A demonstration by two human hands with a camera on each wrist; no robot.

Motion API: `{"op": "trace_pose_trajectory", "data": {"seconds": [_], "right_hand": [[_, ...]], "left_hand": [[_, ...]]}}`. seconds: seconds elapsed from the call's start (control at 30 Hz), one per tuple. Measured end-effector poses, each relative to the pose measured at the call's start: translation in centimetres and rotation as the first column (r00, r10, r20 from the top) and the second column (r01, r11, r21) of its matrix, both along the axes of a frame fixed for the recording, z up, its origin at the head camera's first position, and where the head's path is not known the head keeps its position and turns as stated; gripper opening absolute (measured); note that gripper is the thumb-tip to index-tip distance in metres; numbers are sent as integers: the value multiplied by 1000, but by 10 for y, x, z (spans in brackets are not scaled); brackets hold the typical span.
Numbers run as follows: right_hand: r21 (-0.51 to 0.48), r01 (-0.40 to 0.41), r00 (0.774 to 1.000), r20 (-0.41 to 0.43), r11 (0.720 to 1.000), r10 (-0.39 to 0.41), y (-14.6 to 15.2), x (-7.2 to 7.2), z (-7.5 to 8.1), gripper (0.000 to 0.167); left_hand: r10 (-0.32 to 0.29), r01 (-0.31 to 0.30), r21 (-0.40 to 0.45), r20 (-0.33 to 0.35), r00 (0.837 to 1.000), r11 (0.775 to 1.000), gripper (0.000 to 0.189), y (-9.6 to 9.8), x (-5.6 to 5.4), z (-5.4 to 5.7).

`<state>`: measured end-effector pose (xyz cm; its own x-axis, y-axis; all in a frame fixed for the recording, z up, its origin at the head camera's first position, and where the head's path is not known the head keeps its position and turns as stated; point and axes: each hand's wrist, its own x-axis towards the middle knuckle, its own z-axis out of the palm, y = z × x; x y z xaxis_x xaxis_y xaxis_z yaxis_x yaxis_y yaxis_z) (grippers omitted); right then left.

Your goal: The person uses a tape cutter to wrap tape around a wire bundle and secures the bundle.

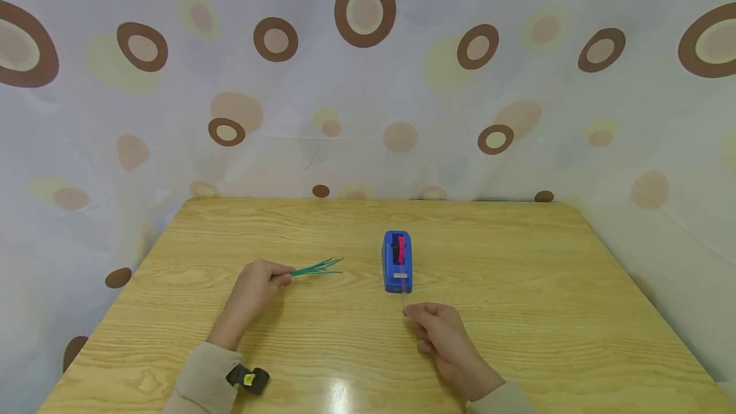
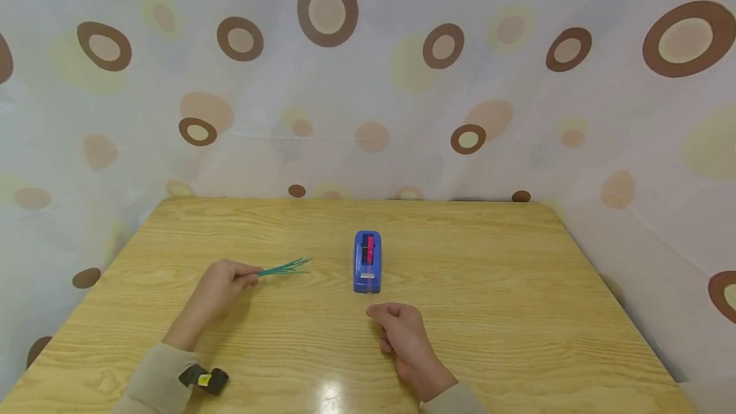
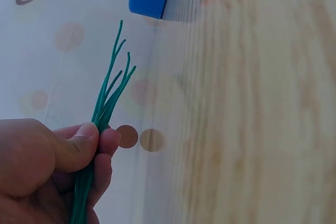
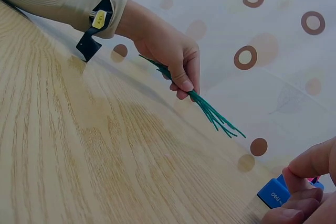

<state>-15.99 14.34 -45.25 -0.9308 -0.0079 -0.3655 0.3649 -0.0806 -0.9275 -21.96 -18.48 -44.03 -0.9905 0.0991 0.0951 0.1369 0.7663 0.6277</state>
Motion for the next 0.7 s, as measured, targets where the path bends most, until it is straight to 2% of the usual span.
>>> {"op": "trace_pose_trajectory", "data": {"seconds": [0.2, 0.37, 0.53, 0.7], "right_hand": [[-4, 0, 1000, -2, 1000, 0, 0, 1, 1, 21], [-7, -3, 1000, -6, 1000, 3, 0, 1, 1, 21], [-5, 0, 1000, -3, 1000, 0, 0, 0, 1, 21], [-8, 0, 1000, 0, 1000, 0, 0, 0, 1, 21]], "left_hand": [[6, -8, -28, -61, 998, 1000, 13, -2, 1, 1], [17, -19, -14, -87, 996, 1000, 11, -4, 1, 1], [9, -10, -3, -99, 995, 1000, 8, -3, 1, 1], [15, -13, 25, -82, 997, 1000, 5, -2, 2, 1]]}}
